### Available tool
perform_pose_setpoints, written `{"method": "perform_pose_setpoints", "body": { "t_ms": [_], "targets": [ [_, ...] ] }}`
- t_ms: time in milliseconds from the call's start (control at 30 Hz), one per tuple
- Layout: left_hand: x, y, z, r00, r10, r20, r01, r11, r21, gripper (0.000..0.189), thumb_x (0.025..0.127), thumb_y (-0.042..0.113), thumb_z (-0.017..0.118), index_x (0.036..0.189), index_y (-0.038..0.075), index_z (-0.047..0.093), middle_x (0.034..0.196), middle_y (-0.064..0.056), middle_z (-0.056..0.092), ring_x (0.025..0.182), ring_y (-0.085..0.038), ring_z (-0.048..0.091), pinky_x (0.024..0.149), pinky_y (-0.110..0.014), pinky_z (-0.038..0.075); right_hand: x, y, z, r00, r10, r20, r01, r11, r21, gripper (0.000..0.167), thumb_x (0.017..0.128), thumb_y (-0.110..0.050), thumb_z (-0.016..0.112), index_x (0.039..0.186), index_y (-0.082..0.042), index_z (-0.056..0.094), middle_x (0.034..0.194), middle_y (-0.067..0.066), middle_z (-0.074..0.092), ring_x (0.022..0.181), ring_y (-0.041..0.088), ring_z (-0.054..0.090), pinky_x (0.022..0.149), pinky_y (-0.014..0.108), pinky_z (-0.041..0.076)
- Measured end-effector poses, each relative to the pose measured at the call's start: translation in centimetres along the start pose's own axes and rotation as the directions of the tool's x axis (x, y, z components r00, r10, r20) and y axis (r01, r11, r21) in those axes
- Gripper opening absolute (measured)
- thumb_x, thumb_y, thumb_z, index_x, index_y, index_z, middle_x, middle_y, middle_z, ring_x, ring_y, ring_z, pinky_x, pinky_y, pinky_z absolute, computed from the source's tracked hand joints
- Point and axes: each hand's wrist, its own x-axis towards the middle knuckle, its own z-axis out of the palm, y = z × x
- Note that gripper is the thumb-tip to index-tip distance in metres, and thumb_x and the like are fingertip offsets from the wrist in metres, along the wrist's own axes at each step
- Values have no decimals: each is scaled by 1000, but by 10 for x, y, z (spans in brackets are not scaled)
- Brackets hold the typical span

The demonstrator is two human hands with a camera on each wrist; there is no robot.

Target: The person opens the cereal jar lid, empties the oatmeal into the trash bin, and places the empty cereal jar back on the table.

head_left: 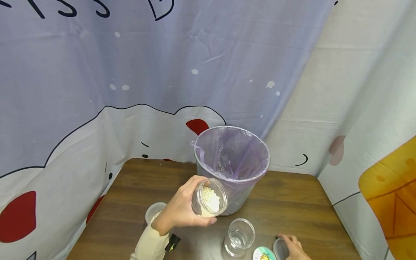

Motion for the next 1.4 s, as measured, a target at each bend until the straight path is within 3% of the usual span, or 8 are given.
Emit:
{"method": "perform_pose_setpoints", "body": {
  "t_ms": [467,800,1167,1267,1400],
  "targets": [
    [11,1,-10,1000,9,2,-9,1000,15,87,51,47,83,122,12,47,115,1,52,101,-13,53,87,-30,47,-2,-3,0,999,49,9,-49,999,23,87,46,-14,86,122,1,47,112,27,40,95,44,41,68,52,44],
    [16,3,-12,1000,11,3,-11,1000,28,88,50,49,82,122,12,47,116,2,52,101,-14,53,87,-30,47,0,-1,-5,993,70,95,-73,997,26,89,54,-25,87,127,2,44,115,30,37,98,47,39,67,55,43],
    [19,5,-12,1000,17,4,-17,999,37,87,51,48,82,121,11,47,116,1,51,102,-13,52,87,-29,47,0,6,-9,969,118,215,-132,990,49,96,61,-38,82,133,2,35,121,35,31,98,50,35,64,58,43],
    [20,5,-13,1000,23,2,-23,999,38,87,51,48,82,121,11,47,116,1,51,102,-13,52,87,-29,47,-1,3,-11,979,93,183,-103,994,46,95,60,-35,83,132,6,36,120,36,32,97,51,36,65,58,43],
    [20,5,-13,1000,25,0,-25,999,44,87,51,48,82,122,11,47,116,1,51,102,-13,52,88,-29,46,-2,-5,-15,987,70,143,-80,995,64,81,67,-25,78,130,7,39,122,36,32,99,52,35,67,56,43]
  ]
}}
